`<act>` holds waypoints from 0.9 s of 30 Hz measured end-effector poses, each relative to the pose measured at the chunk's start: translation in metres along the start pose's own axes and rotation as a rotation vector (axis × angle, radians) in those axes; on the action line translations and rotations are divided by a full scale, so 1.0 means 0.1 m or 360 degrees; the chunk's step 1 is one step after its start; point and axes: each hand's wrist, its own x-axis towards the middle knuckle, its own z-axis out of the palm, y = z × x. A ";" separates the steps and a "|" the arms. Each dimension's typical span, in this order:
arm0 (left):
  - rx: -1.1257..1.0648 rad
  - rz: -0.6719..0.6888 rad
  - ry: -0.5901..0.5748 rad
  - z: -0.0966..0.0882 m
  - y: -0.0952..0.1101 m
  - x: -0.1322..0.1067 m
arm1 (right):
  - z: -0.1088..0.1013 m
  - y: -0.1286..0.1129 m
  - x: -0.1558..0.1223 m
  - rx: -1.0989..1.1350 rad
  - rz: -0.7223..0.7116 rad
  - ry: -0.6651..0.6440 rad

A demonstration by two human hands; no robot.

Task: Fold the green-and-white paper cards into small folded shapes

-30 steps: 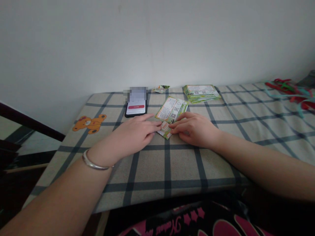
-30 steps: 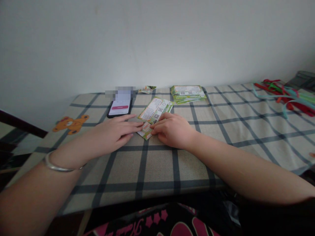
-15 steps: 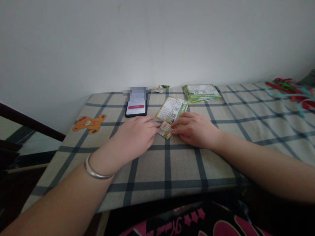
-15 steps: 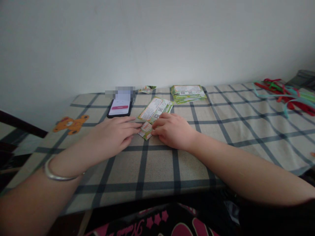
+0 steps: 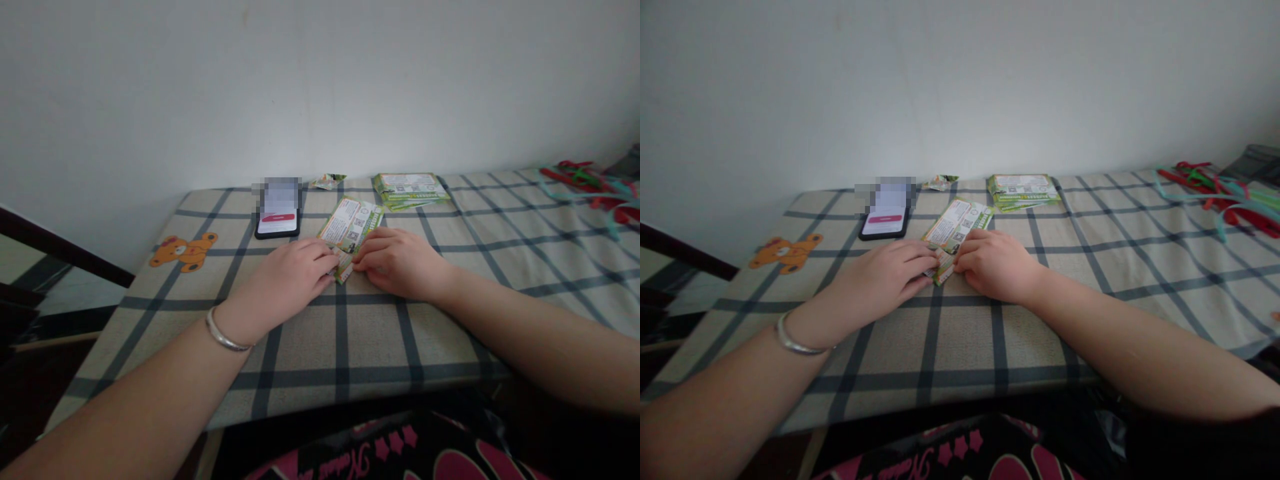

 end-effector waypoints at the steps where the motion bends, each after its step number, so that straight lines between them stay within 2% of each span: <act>1: -0.0014 -0.0008 0.0004 0.01 0.00 0.00 | 0.00 0.00 0.00 0.0011 0.0019 0.0004; 5: -0.0064 -0.0041 0.0010 0.04 -0.01 0.00 | 0.01 0.00 0.02 -0.0054 0.0067 0.0043; 9: -0.0078 -0.0085 0.0001 0.03 0.02 0.01 | 0.02 -0.02 0.06 -0.0201 -0.0069 0.0073; 16: -0.0144 -0.0147 -0.0018 0.01 0.03 0.02 | 0.02 -0.10 0.08 -0.0415 -0.0240 -0.0004; 21: -0.0209 -0.0153 -0.0010 0.02 0.02 0.01 | 0.05 -0.13 0.06 -0.0427 -0.0163 0.0052; 27: -0.0085 -0.0176 0.0063 0.00 0.04 0.01 | 0.07 -0.16 0.09 -0.0388 -0.0016 0.0122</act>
